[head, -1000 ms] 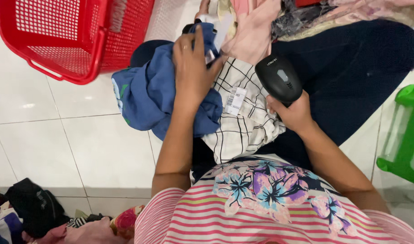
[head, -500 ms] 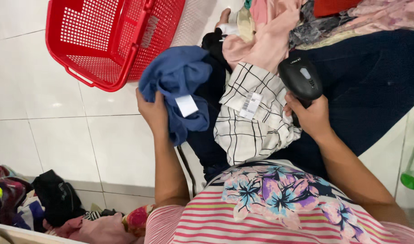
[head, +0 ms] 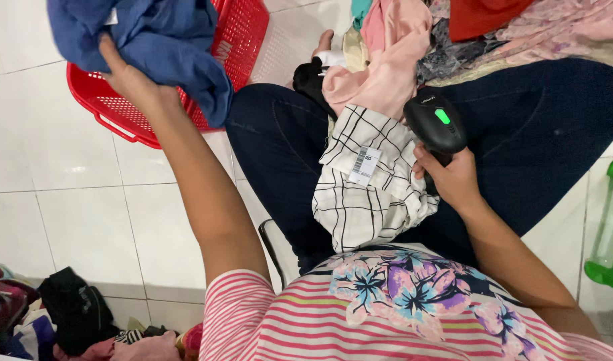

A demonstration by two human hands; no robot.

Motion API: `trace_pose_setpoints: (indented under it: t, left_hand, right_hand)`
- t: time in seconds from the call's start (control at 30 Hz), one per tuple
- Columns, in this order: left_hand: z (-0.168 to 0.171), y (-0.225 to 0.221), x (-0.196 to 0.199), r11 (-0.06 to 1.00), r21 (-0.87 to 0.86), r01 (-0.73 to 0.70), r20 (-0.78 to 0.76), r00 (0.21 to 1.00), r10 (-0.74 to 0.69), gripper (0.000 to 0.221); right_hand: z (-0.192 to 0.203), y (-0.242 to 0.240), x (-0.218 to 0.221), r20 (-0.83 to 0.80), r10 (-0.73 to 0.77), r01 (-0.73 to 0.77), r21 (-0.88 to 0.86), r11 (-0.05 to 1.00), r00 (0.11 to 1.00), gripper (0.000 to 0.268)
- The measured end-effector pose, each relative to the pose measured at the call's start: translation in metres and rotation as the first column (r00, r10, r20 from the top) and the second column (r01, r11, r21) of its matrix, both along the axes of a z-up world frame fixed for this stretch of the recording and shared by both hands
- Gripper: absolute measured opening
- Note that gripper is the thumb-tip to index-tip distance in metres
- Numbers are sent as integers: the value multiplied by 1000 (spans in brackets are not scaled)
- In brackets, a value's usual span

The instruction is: The person sits on the floor and uses a handheld scanner to scan the barcodes on tags of various clothing items, placing the garments into a red basket.

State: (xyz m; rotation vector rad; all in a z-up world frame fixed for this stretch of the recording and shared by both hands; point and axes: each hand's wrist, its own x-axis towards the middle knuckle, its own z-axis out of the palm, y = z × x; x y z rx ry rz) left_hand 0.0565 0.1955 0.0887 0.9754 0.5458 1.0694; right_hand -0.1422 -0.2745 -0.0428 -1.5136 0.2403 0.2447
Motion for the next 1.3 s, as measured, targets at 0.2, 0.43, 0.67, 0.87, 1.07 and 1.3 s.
trace_pose_setpoints:
  t: [0.2, 0.43, 0.67, 0.87, 1.07, 1.3]
  left_hand:
    - [-56, 0, 19, 884, -412, 221, -144, 942, -302, 88]
    - [-76, -46, 34, 236, 528, 816, -840, 462, 285, 33]
    - [-83, -74, 16, -68, 453, 889, -864, 456, 215, 26]
    - [-79, -102, 9, -246, 439, 864, -864, 481, 147, 38]
    - [-73, -111, 0, -259, 602, 755, -778, 628, 23, 31]
    - [-66, -202, -83, -313, 789, 528, -608, 742, -282, 17]
  right_hand:
    - [1, 0, 2, 6, -11, 11, -6, 1000, 1000, 11]
    - [0, 0, 2, 7, -7, 7, -37, 999, 1000, 14]
    - [-5, -1, 0, -42, -19, 18, -9, 1000, 999, 15]
    - [5, 0, 3, -33, -10, 8, -52, 999, 999, 16]
    - [1, 0, 2, 4, -34, 34, 2, 999, 999, 14]
    - [18, -1, 12, -19, -103, 104, 66, 992, 995, 17]
